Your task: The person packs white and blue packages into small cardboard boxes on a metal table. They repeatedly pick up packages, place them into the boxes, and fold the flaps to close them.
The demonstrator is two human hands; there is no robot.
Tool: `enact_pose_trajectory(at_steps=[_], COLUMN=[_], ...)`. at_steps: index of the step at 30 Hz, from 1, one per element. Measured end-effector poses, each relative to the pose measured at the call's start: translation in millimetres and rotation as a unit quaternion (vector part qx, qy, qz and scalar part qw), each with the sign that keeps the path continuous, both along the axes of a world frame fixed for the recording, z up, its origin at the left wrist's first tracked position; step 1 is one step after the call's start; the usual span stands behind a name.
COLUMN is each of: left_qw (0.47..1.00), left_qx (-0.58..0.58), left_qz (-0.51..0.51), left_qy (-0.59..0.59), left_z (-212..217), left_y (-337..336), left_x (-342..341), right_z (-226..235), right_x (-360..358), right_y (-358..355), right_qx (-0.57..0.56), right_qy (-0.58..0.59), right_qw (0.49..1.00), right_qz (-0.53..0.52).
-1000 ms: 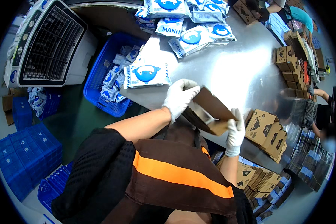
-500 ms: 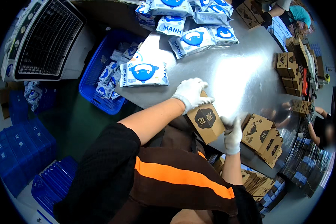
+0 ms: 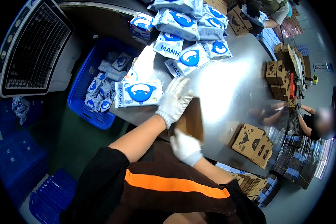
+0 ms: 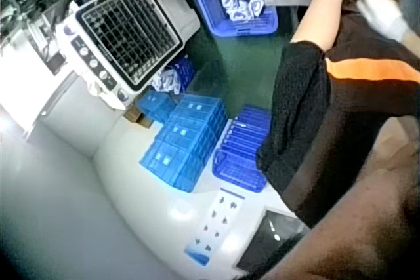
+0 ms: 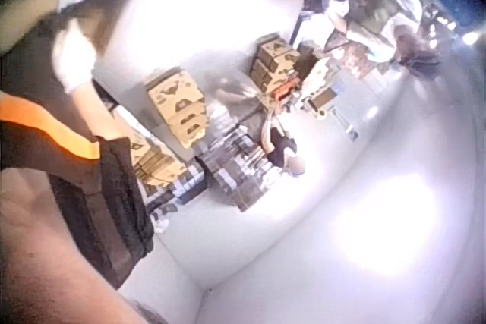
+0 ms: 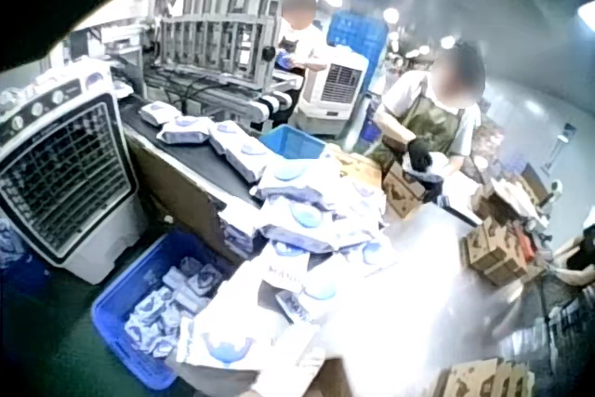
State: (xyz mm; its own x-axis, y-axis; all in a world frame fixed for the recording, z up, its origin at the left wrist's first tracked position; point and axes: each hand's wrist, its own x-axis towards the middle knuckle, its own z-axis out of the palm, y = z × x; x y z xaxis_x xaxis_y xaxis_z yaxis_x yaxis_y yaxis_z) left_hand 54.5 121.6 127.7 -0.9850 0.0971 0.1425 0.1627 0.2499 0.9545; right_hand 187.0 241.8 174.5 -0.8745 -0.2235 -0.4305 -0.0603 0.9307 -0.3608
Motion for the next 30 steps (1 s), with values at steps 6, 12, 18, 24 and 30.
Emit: enact_pose_trajectory(at_steps=[6,12,18,24,30], left_qw=[0.946,0.917,0.919,0.973,0.909], left_qx=[-0.208,-0.308,-0.312,-0.056,0.217], left_qz=[-0.168,-0.209,-0.194,-0.163,-0.152], left_qy=[-0.184,-0.144,-0.145,-0.153,-0.321], left_z=[20,8,9,-13,-18], left_y=[-28,15,12,36,78], left_x=[-29,-35,-33,-18,5], right_z=[22,-76,-76,-82,-3], right_x=[-171,-313,-187,-33,-2], right_y=[13,34,101,184,231], right_qx=[-0.134,0.250,0.118,0.161,-0.612], right_qy=[-0.039,0.157,0.037,0.024,0.032], right_qw=[0.959,0.883,0.992,0.916,0.691], right_qz=[0.246,0.364,-0.033,-0.366,-0.385])
